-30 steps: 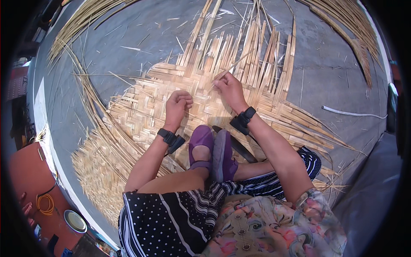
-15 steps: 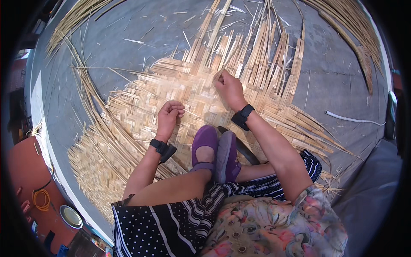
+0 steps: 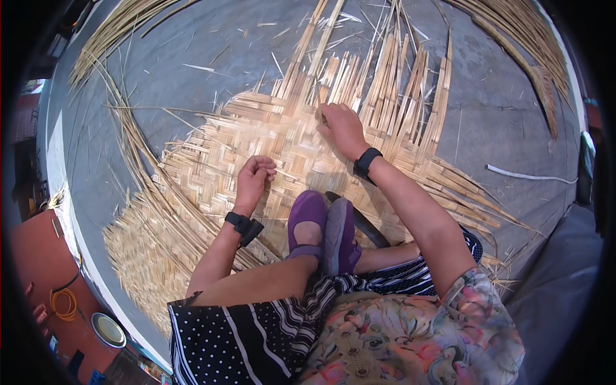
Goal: The person is weaving a large circular mat using thin strips of bamboo or similar plant material, using a knife for trimming and a PVC pipe as a guide.
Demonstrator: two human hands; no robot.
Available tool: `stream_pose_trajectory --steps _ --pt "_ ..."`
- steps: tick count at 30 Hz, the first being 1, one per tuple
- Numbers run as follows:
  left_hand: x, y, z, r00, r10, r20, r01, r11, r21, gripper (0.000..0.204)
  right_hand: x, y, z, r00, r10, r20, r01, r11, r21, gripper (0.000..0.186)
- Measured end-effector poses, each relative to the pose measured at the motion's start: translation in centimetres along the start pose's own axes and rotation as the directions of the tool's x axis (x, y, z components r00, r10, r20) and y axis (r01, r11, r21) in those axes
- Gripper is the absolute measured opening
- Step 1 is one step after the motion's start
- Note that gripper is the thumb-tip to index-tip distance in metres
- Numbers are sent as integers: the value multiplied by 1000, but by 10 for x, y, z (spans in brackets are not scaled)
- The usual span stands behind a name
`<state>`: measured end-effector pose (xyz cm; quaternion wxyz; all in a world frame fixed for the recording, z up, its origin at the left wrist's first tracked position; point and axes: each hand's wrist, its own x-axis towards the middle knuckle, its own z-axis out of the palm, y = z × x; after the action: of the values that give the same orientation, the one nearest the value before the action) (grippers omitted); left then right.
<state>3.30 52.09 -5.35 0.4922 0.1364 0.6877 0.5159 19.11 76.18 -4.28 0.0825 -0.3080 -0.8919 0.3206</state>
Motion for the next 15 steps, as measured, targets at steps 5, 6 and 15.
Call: stream_pose_trajectory --steps 5,6,15 --pt "-1 -1 0 999 -37 8 38 998 -49 23 5 9 -4 999 51 -18 -49 996 75 25" --pt "-1 -2 0 1000 6 16 -6 1000 -20 23 8 12 -6 997 74 33 -76 993 95 28" --pt "-1 -1 1 1000 -8 0 8 1000 8 23 17 20 -6 992 122 -13 -122 992 37 29"
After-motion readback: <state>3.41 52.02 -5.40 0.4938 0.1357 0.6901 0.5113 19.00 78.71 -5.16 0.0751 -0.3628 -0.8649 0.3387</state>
